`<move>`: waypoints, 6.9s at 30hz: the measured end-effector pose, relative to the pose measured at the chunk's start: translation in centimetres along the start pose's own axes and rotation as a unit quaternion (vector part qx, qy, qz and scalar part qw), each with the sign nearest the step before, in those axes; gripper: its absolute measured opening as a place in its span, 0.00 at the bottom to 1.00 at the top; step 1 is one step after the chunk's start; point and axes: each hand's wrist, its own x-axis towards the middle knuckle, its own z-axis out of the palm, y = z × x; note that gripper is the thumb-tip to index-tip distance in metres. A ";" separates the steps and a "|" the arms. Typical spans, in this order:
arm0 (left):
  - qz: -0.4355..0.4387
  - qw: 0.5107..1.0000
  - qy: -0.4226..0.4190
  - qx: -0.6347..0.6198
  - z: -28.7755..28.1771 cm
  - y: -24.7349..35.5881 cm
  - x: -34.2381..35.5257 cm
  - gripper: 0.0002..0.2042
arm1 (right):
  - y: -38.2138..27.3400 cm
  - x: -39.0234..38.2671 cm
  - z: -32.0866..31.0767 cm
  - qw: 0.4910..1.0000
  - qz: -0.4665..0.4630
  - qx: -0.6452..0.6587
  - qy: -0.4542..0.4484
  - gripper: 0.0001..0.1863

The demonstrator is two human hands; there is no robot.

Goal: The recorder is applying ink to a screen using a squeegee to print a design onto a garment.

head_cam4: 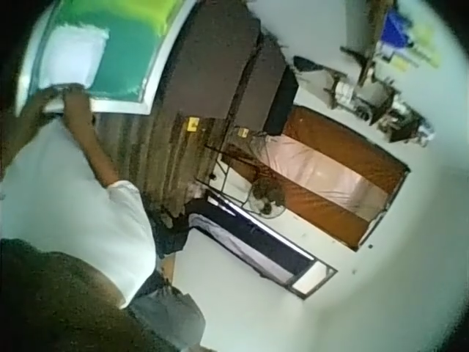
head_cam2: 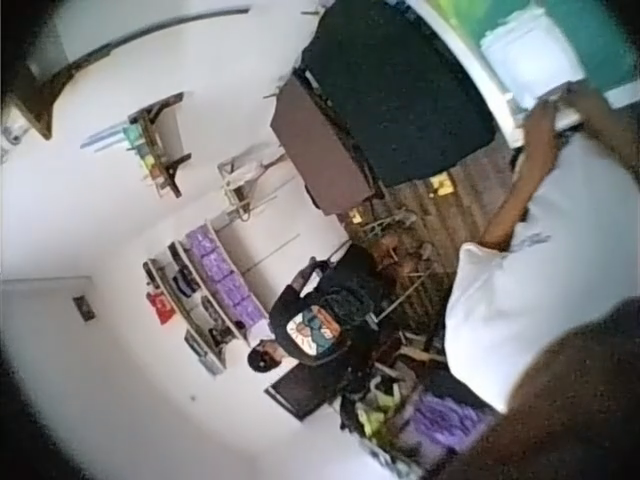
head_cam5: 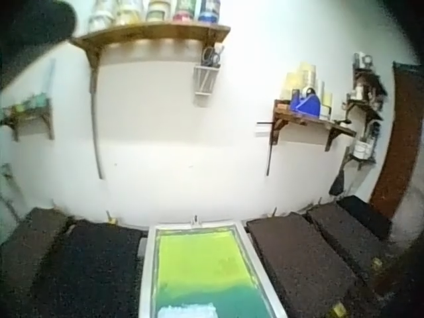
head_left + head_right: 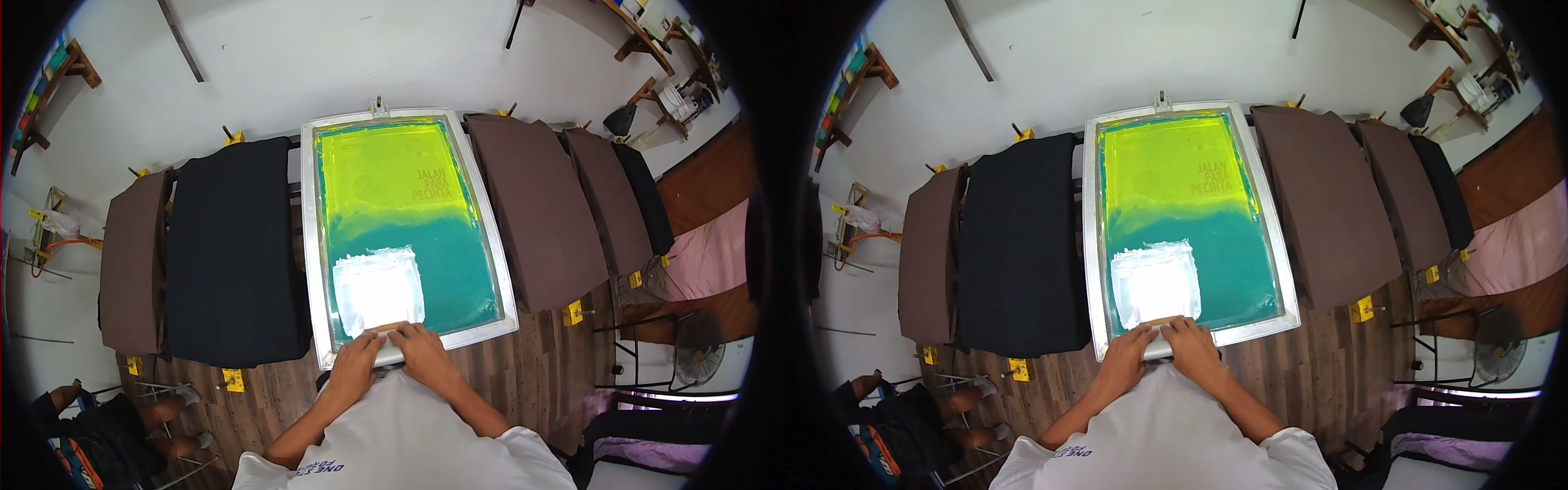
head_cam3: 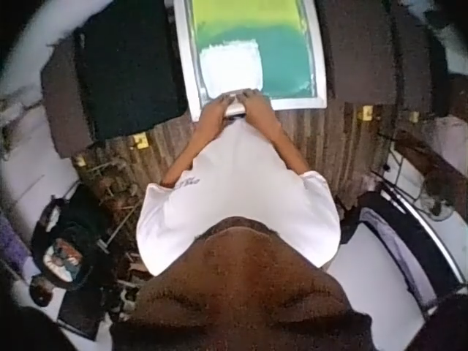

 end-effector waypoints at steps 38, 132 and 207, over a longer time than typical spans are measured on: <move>0.005 0.996 0.080 0.027 0.7 -2.4 3.3 0.36 | 1.0 4.2 1.9 0.994 0.016 -0.058 0.092 0.25; -0.075 0.994 -0.069 -0.045 -0.3 -0.7 2.2 0.21 | 0.7 2.7 -1.0 0.997 0.045 0.005 -0.058 0.19; -0.073 0.997 -0.005 -0.015 -1.4 -5.4 10.5 0.20 | 3.0 12.3 -3.4 0.996 0.072 -0.024 -0.045 0.22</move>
